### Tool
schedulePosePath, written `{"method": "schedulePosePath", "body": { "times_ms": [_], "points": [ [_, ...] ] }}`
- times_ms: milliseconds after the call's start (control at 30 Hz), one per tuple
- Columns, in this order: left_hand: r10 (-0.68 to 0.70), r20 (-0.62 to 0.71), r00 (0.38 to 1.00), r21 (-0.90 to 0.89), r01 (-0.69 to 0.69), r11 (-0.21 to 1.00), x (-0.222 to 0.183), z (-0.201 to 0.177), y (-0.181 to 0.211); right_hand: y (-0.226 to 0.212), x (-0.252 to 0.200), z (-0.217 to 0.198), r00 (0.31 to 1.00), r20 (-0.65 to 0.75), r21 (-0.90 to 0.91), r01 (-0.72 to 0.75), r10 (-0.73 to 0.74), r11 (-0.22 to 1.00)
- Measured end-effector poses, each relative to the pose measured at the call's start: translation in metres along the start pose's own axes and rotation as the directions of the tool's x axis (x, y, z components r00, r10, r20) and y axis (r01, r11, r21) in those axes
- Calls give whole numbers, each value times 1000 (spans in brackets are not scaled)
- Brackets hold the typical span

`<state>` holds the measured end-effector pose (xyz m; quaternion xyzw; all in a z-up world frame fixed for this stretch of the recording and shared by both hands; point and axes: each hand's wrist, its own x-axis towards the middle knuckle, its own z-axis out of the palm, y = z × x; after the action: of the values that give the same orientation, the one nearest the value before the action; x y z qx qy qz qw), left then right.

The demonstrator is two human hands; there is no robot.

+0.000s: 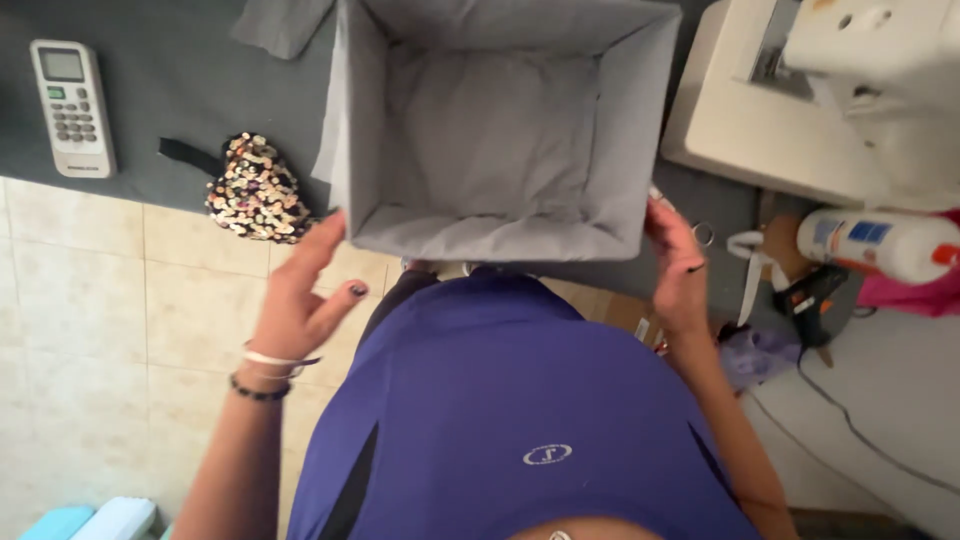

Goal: Decorating a fabric storage bin by gluing pink fabric strips to the interior rim

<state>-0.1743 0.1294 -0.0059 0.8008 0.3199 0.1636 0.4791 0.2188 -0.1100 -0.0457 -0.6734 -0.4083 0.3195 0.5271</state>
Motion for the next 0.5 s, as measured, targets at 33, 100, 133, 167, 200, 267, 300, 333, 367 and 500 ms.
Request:
{"method": "schedulePosePath", "body": {
  "times_ms": [33,100,133,167,200,267,300,333,367,500],
  "points": [
    [6,6,1000,-6,-6,1000,3,-5,8,-4,-1,7,1000,-8,-7,-2,2,1000],
    [84,-19,996,-71,-85,994,13,-14,23,-12,1,18,991,-131,194,46,-20,980],
    [107,-12,994,-79,-108,991,20,-24,28,-28,12,20,988,-151,180,57,-30,982],
    [162,-14,987,-162,-163,973,27,-33,33,-44,23,20,976,-218,266,70,-11,962],
    [221,-25,975,-241,-220,945,36,-43,40,-62,36,20,960,-279,348,98,4,932],
    [287,-18,958,-338,-275,900,54,-54,45,-85,53,13,943,-332,239,90,-6,967],
    [326,-13,945,-427,-300,853,63,-61,49,-98,62,9,930,-368,145,57,1,988],
    [352,-11,936,-431,-322,843,71,-64,51,-109,69,12,922,-386,132,74,-18,989],
    [334,7,942,-425,-300,854,78,-68,54,-120,76,14,926,-378,82,13,20,997],
    [278,44,959,-402,-238,884,93,-81,69,-166,81,39,909,-411,-25,-89,71,996]
  ]
}}
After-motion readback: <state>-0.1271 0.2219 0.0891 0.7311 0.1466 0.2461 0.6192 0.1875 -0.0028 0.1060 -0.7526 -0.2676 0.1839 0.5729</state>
